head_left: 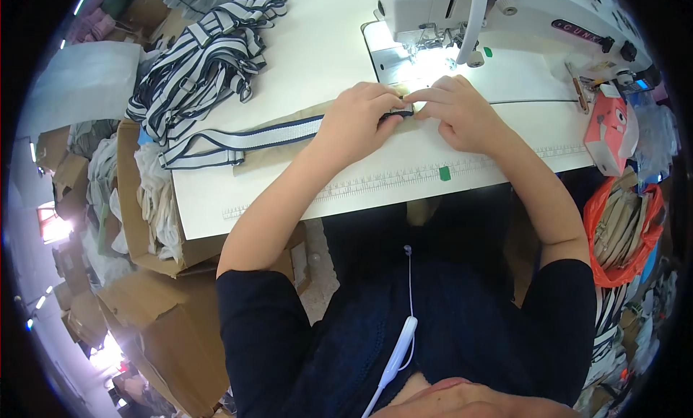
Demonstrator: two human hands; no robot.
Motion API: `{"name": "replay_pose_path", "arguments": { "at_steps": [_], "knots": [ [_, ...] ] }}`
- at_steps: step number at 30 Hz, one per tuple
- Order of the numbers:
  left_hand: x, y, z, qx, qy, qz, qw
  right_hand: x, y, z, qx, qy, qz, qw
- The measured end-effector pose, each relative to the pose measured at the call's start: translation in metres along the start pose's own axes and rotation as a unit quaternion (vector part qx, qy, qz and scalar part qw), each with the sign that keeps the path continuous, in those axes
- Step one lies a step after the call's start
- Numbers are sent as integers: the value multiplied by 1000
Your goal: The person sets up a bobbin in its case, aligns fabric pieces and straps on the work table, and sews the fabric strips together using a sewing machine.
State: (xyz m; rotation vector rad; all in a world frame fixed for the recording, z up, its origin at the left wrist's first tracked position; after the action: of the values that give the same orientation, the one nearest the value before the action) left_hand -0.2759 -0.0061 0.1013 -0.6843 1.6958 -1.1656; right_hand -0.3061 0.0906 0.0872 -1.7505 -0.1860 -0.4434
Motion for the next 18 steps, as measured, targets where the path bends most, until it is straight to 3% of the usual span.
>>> {"name": "replay_pose_path", "arguments": {
  "at_steps": [10, 18],
  "knots": [
    [6, 3, 0, -83, 21, 36, 996, -12, -13, 7, -46, 30, -19, 998],
    [11, 2, -21, -74, 14, 60, 995, -13, -15, 5, 60, 27, 26, 998]
  ]
}}
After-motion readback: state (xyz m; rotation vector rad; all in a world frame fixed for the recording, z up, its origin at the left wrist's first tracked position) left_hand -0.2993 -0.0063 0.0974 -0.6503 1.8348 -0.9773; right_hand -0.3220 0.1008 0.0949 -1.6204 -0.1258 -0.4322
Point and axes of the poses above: each hand's wrist, its own z-axis away from the middle knuckle, its own y-axis out of the palm, x = y × z, the point moved 10 cm from there along -z, towards the middle knuckle, and after that the axes turned 15 degrees about x, right-handed, at the moved point
